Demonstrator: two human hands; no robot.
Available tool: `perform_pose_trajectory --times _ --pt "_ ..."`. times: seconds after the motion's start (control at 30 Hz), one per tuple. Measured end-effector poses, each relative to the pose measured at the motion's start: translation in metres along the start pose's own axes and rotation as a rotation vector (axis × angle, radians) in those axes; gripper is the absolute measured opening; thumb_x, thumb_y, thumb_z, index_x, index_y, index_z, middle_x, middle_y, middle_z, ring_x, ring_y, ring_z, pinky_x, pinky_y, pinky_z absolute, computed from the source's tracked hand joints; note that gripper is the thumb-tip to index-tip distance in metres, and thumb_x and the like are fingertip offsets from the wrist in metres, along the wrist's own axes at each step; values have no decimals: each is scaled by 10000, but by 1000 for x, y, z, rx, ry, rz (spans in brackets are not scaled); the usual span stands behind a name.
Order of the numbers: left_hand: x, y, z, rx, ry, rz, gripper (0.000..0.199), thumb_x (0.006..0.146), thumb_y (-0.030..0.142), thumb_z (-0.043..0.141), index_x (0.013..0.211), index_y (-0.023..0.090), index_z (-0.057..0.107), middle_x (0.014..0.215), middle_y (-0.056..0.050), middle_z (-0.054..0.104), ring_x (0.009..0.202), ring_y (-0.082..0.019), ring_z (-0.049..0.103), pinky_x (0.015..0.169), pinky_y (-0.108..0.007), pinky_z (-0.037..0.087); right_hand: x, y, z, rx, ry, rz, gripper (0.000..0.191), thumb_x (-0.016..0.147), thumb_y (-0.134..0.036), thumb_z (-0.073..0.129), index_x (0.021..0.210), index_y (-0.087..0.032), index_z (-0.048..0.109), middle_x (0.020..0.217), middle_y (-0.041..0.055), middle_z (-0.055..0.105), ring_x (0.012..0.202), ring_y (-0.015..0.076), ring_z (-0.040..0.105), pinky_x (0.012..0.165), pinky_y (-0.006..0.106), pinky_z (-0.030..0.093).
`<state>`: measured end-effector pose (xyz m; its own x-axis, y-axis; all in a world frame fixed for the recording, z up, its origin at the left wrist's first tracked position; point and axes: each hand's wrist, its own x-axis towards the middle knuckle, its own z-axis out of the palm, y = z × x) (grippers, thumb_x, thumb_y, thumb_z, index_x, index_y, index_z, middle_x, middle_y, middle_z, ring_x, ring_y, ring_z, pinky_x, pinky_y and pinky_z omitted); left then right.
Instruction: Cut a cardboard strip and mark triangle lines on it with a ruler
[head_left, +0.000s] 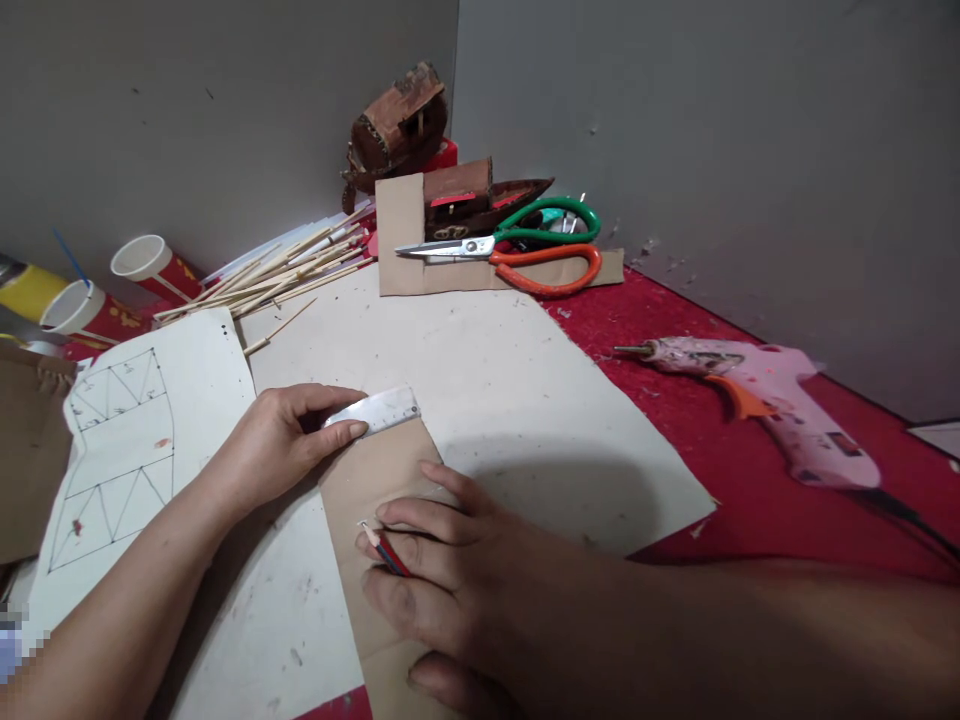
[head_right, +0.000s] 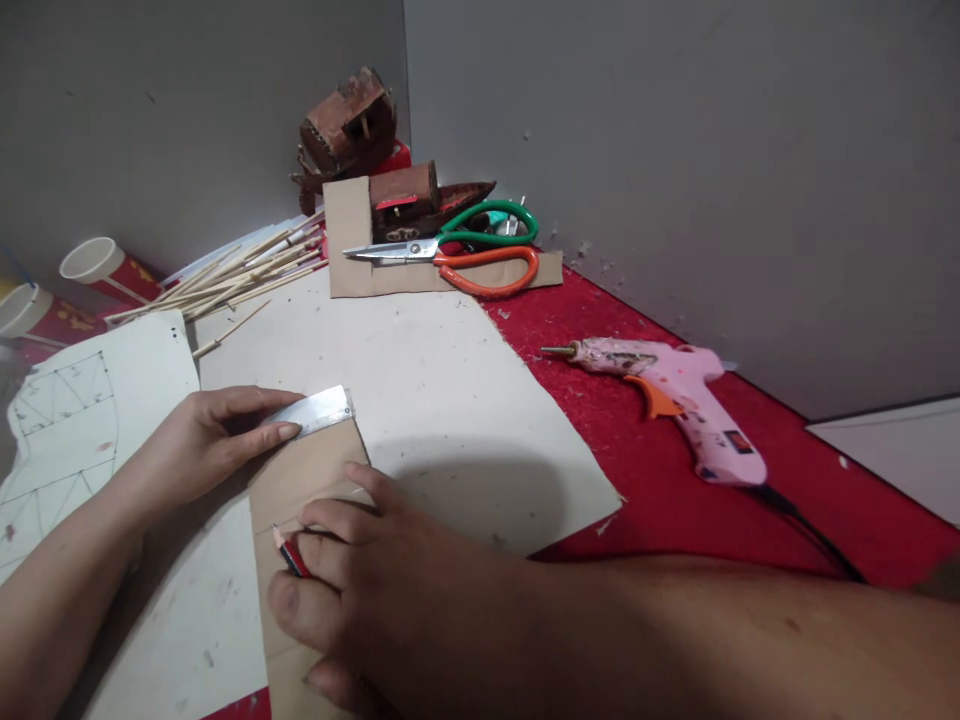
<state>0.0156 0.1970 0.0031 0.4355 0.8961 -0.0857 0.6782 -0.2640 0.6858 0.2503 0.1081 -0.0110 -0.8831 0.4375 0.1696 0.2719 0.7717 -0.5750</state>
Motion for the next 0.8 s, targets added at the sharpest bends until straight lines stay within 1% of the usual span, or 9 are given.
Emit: perform_pose_trajectory --times 0.2,0.27,0.33,0.4,0.43,0.5,0.6,0.67,0.8 --pt "-1 -1 2 23 16 -18 376 847 474 708 1116 219 774 1112 -67 779 956 -270 727 895 -392 561 -3 4 2 64 33 -9 430 969 -344 570 1344 -132 565 1367 141 637 1341 272 475 1211 491 150" --pt "-1 -1 3 34 22 -23 393 841 483 707 1118 213 774 1126 -80 775 972 -280 725 918 -414 554 -7 7 2 125 84 0 384 1003 -291 524 1351 -130 554 1317 134 663 1302 241 516 1205 465 212" --pt "-1 -1 4 38 23 -27 399 839 490 701 1117 213 773 1139 -87 770 994 -289 720 927 -426 549 -12 12 1 235 199 36 381 1025 -258 466 1384 -144 521 1266 126 679 1229 214 574 1149 424 343" --pt "-2 -1 4 28 8 -30 385 847 475 691 1120 215 771 1153 -87 766 1020 -292 714 917 -421 550 -14 17 -1 366 399 150 416 1032 -325 446 1426 -198 483 1278 122 672 1198 223 605 1051 408 457" --pt "-2 0 4 26 0 -31 374 852 461 687 1122 215 769 1156 -86 765 1026 -290 711 906 -414 551 -13 19 -3 424 518 276 405 1037 -365 438 1418 -242 497 1235 101 693 1150 222 632 997 396 496" --pt "-2 1 4 28 -9 -27 354 857 434 684 1123 216 767 1157 -82 764 1024 -284 710 879 -394 553 -8 22 -9 571 624 512 404 1034 -442 433 1358 -242 567 1047 80 729 940 204 686 848 355 556" --pt "-2 2 4 50 -11 -10 332 865 408 678 1122 217 767 1135 -78 770 986 -272 711 844 -373 548 9 27 -18 759 668 679 476 986 -555 464 1144 -169 693 783 46 656 638 150 609 620 294 546" --pt "-2 2 4 65 -14 2 321 868 389 675 1124 219 767 1099 -71 777 943 -260 712 824 -362 543 20 30 -21 806 660 719 446 961 -534 509 1027 -145 715 705 24 604 580 130 563 552 265 514" --pt "-2 1 5 91 -6 8 318 873 373 674 1139 224 765 1059 -65 780 904 -247 710 806 -352 533 33 36 -17 849 657 724 237 914 -379 584 892 -162 677 669 0 605 545 105 546 504 222 475"
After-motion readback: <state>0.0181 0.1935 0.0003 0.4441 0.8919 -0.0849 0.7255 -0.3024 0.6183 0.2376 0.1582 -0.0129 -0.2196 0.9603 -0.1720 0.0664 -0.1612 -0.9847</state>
